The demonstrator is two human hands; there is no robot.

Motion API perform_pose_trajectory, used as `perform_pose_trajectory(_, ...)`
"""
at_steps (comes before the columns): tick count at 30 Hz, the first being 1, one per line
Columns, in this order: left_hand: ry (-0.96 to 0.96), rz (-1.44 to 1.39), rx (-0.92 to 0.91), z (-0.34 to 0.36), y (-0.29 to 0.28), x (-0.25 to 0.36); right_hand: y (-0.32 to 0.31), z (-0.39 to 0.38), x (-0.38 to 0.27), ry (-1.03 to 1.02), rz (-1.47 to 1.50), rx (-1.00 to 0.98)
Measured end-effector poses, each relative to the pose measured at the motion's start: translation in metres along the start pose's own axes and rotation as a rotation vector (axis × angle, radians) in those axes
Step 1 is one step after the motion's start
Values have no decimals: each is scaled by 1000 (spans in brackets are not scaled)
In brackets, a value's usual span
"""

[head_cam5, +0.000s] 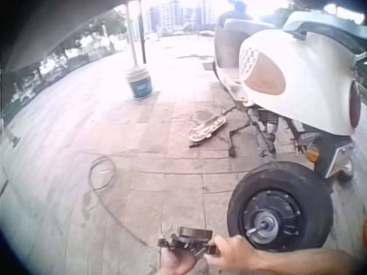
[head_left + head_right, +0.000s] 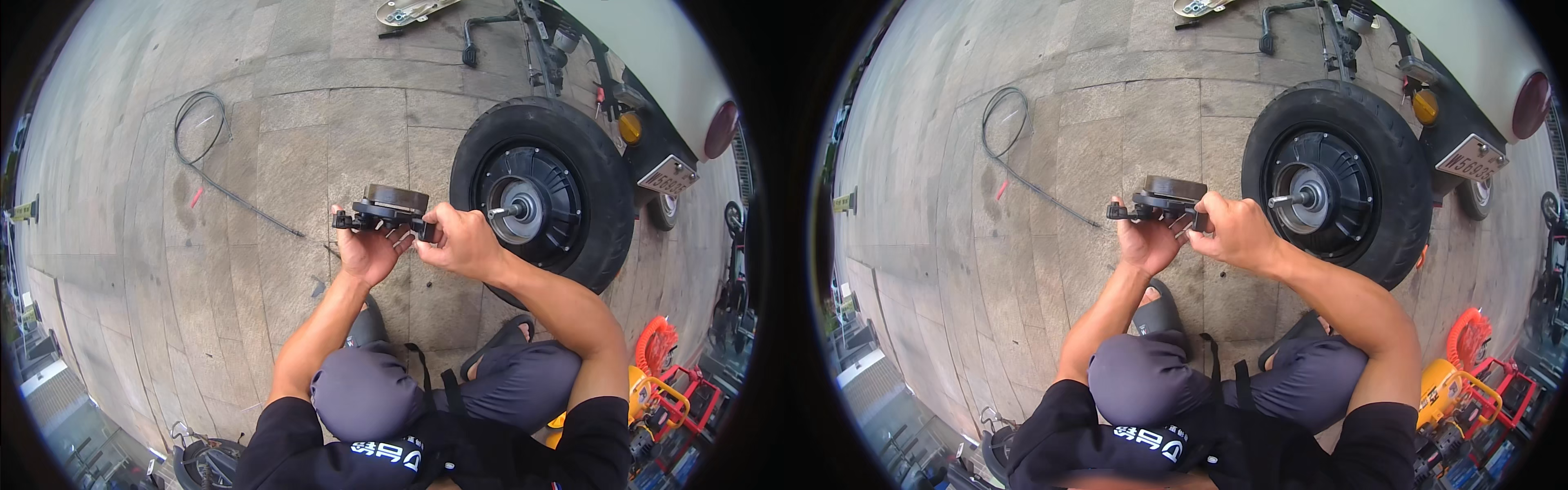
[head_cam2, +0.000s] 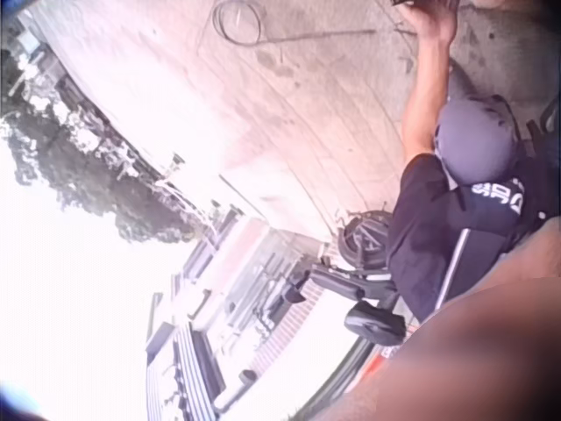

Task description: The person walks from inside a shop to the outdoor work area, then sits on the ground to work on a scooter wheel. They remove a brake assembly from the wheel, inspect it, and reattach it to the wheel hub.

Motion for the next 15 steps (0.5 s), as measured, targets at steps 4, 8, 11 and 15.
perform_pose_trajectory(4,-4,-23,140,6,-13,-9,-2,9,21,240,169,87)
perform_pose_trajectory(8,143,140,140,-1,-13,3,0,19,52,455,150,146)
perform_pose_trajectory(11,207,218,151,-12,-10,14,9,27,66,421,57,240)
perform_pose_trajectory(15,246,319,175,-29,-9,29,36,34,86,428,5,395)
Point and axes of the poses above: each hand's wrist, its own z-axis towards the middle knuckle, its own y-axis out of the palm, x = y × z, the point moved 5 cm from there along z, towards the middle knuckle, and after that the axes turned 10 degrees about -y, right-handed, at the moved point
